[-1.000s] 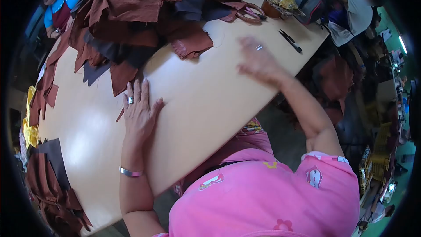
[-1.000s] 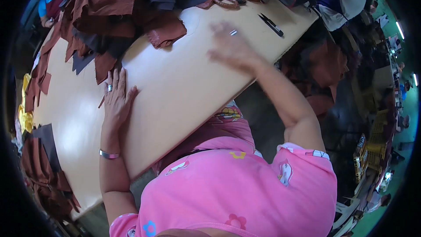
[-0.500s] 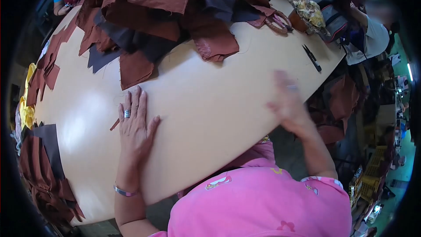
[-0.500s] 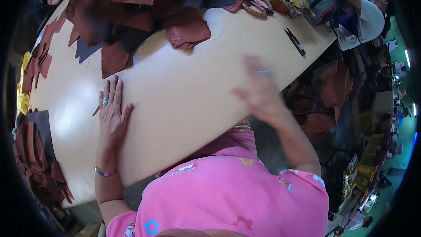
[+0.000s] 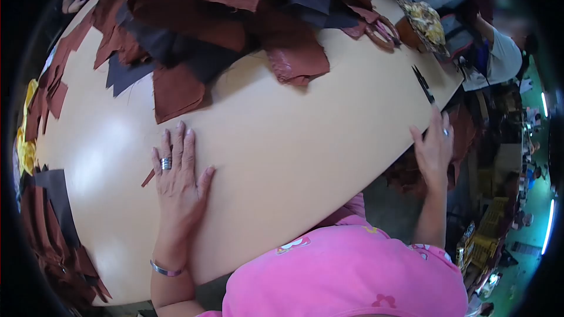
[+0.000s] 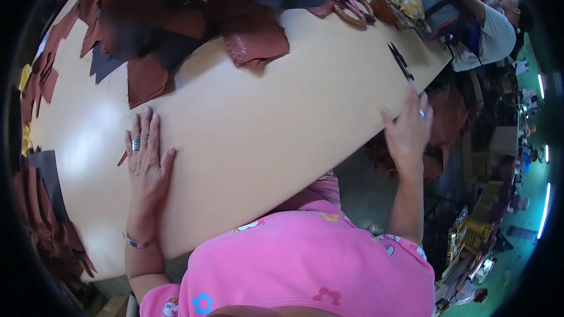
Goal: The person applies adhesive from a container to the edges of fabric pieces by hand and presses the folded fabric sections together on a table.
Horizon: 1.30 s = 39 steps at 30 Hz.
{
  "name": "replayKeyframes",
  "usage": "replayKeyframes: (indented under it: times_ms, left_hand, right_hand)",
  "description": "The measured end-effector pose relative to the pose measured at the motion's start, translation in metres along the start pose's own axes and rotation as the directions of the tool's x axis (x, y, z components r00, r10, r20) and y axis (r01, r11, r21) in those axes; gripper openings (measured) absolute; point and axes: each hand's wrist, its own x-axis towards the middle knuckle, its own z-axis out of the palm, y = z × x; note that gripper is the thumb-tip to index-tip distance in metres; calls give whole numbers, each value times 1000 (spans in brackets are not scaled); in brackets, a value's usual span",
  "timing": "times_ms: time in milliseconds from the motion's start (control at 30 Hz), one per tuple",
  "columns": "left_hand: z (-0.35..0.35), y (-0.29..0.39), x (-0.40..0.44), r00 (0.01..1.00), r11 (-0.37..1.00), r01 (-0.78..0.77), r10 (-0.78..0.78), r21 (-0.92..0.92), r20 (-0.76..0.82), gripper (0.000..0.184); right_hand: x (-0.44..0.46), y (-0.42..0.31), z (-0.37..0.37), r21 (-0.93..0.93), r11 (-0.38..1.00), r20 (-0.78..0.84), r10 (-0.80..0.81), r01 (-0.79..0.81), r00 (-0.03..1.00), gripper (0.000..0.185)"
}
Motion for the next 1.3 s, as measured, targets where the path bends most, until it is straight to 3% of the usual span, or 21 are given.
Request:
replayKeyframes:
  times_ms: [100, 133, 233, 333, 400, 467, 567, 600, 667, 700, 733, 800, 833, 900, 967, 1000, 1067, 1167, 1200, 1233, 1300]
  left_hand:
    - [1, -2, -1, 1000, 1000, -17, 17, -8, -2, 63]
    - [3, -4, -2, 1000, 1000, -23, 23, -8, -6, 63]
    - [2, -5, -4, 1000, 1000, -16, 16, -15, -19, 62]
    - [-8, -4, -5, 998, 999, 3, -6, -40, -64, 54]
    - [-10, -8, -4, 991, 994, 41, -53, -97, -126, 40]
    - [-12, -25, -2, 970, 981, 88, -125, -173, -211, 22]
    - [-23, -31, 1, 915, 947, -48, -87, -319, -394, 3]
    - [-26, -15, 3, 909, 797, -51, -213, -602, -358, 11]
    - [-41, 12, 5, 968, 582, -158, -68, -798, -241, 17]
    - [-54, 29, 6, 987, 534, -144, 22, -833, -156, 7]
    - [-72, 44, 10, 983, 488, -153, 162, -859, -83, 13]
    - [-98, 74, 19, 914, 103, -140, 397, -985, -88, 18]
    - [-110, 87, 29, 836, -53, -111, 534, -992, -122, 17]
    - [-113, 120, 45, 646, -499, -102, 625, -861, -439, 17]
    - [-123, 153, 40, 644, -715, 313, 644, -625, -414, 17]
    - [-130, 170, 37, 661, -798, 382, 589, -467, -466, 17]
    - [-134, 198, 31, 697, -886, 416, 455, -204, -554, 16]
    - [-123, 216, 32, 681, -946, 291, 310, -144, -664, 13]
    - [-118, 215, 31, 662, -946, 284, 310, -154, -683, 13]
    - [-114, 206, 28, 639, -919, 358, 369, -164, -675, 14]
    - [-114, 175, 32, 488, -784, 390, 621, -483, -613, 16]
  right_hand:
    - [30, -55, 16, 404, 822, -136, -381, 402, 915, 71]
    - [38, -80, 15, 376, 844, 3, -414, 383, 910, 72]
    - [70, -76, 44, 374, 849, -45, -385, 373, 922, 72]
    - [52, -24, 55, 495, 856, -6, -172, 152, 985, 71]
    - [7, 3, 52, 407, 910, 21, -94, 78, 995, 69]
    - [-17, -8, -4, 331, 912, 316, 136, -244, 939, 68]
    - [-9, -11, -33, 105, 917, 544, 270, -384, 794, 70]
    - [-20, 5, 2, 209, 976, 120, 39, -64, 992, 70]
    - [-8, -6, 31, 381, 921, -16, -77, 78, 997, 70]
    - [3, -12, 37, 452, 876, -101, -138, 169, 985, 70]
    - [12, -16, 40, 244, 927, -264, -219, 285, 939, 67]
    - [43, -31, 0, 198, 979, 94, 24, -43, 995, 64]
    - [50, -37, -15, 128, 972, 278, 156, -198, 948, 63]
    - [71, -23, -5, 278, 960, 153, -37, -7, 987, 50]
    - [80, -38, 0, 328, 862, -255, -313, 386, 915, 49]
    - [83, -54, -2, 416, 783, -306, -358, 462, 882, 50]
    - [80, -88, -11, 562, 599, -401, -406, 571, 821, 53]
    - [81, -107, -5, 545, 576, -303, -542, 609, 784, 58]
    - [84, -104, -1, 479, 685, -137, -560, 549, 817, 60]
    - [87, -96, 10, 473, 737, -78, -511, 483, 856, 61]
    - [91, -76, 38, 449, 822, 43, -412, 351, 910, 65]
